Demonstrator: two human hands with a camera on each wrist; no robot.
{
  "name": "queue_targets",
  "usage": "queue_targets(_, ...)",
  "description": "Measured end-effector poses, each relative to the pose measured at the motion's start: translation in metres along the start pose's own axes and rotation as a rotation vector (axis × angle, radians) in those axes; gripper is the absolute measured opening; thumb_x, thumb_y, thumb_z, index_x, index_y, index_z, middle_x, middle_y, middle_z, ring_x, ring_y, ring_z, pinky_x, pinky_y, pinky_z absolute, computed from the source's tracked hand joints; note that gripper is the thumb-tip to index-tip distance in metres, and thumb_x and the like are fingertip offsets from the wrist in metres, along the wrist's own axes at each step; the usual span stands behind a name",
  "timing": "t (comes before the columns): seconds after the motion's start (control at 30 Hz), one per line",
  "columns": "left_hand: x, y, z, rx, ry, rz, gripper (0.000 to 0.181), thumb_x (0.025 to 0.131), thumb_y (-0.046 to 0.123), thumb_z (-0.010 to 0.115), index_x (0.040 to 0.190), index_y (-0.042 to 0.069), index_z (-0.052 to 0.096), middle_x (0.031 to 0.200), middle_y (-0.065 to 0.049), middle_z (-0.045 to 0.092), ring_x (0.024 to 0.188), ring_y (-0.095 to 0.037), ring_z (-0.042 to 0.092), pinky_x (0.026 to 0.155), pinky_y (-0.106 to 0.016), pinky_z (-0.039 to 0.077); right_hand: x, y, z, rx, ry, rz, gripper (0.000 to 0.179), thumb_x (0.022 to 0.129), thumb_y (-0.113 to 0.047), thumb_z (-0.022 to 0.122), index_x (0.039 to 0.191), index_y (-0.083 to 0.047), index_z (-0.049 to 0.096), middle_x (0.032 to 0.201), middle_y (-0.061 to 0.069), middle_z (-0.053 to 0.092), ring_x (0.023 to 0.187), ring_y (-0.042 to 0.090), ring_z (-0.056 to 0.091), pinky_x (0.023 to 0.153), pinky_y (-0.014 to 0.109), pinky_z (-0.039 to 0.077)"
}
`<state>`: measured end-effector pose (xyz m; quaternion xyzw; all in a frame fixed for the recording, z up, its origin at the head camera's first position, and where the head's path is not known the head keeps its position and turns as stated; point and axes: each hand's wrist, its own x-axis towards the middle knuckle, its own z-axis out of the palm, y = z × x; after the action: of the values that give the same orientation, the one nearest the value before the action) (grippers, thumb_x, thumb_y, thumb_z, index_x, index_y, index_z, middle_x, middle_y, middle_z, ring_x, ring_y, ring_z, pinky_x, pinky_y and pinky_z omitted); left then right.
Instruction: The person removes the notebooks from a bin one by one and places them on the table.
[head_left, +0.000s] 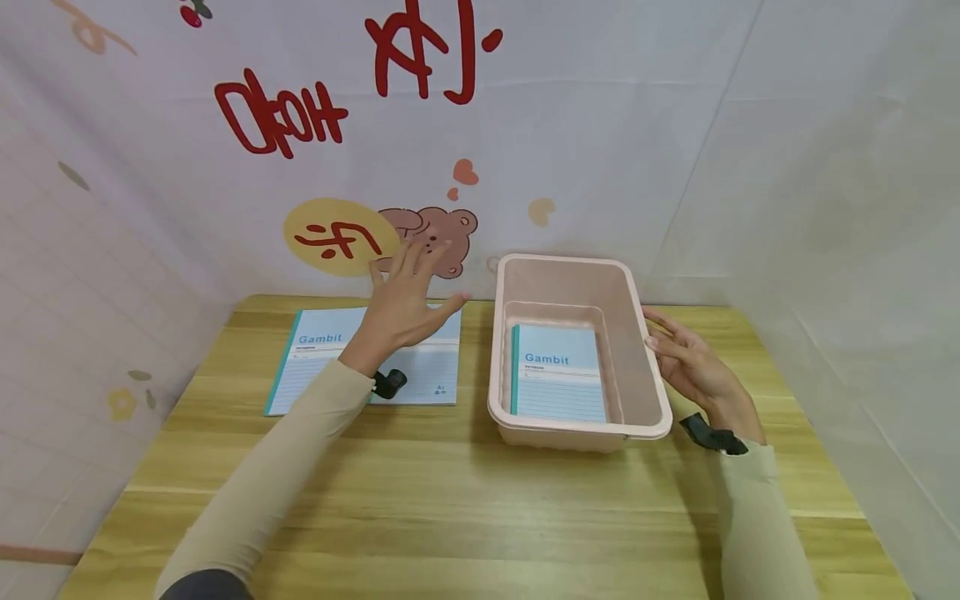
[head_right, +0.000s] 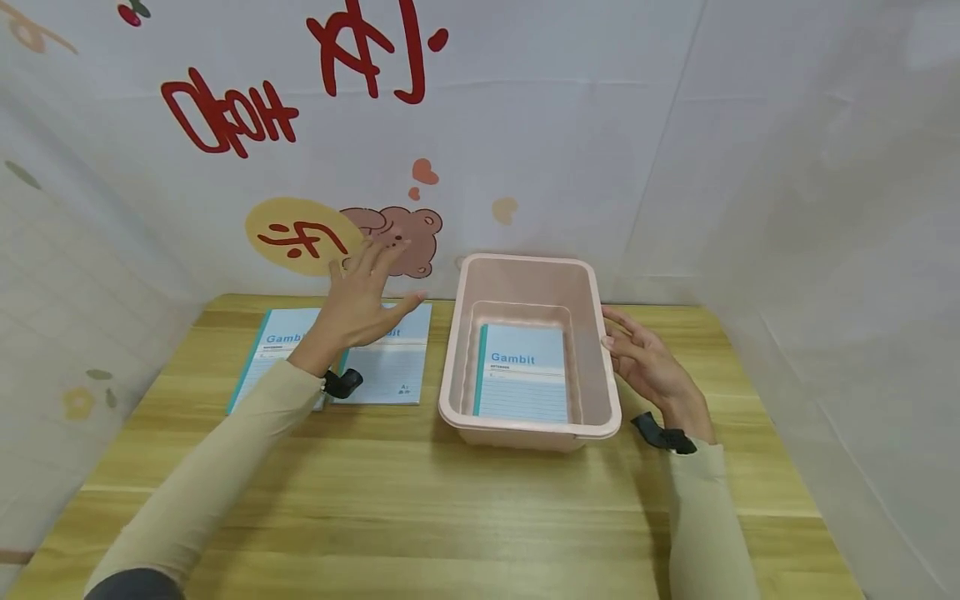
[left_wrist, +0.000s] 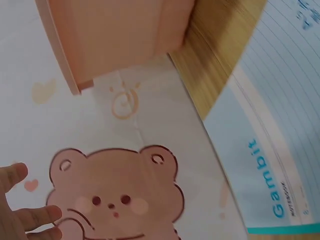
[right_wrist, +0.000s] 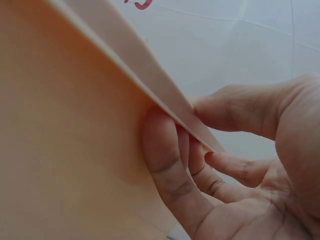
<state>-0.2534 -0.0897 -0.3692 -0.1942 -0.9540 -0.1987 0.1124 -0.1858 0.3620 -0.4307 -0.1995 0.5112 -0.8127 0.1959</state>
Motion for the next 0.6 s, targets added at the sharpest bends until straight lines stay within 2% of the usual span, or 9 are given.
queue_targets(0.33,0.014,0.033,-0.002,0.027,-0.022,0.008,0.087,0.09,0.08,0.045,0.163,0.039,0.021,0.173,-0.007,0.016,0.161,-0.032,0.005,0.116,-0.08,0.002,0.004,-0.005,-0.004,0.03,-0.02,-0.006,0.052,0.107,0.007,0.025,0.158,-0.004,0.02,0.148,0.011,0.055,0.119,0.019,0.066,0.095,0.029,0.057)
queue_targets(0.6,0.021,0.057,0.008,0.057,-0.064,-0.002,0.089,0.089,0.084,0.041,0.163,0.044,0.012,0.172,-0.008,0.016,0.161,-0.036,0.001,0.117,-0.078,0.004,0.003,0.0,-0.002,0.06,-0.02,0.0,0.052,0.107,0.009,0.023,0.158,0.0,0.018,0.145,0.012,0.056,0.118,0.02,0.067,0.094,0.03,0.057)
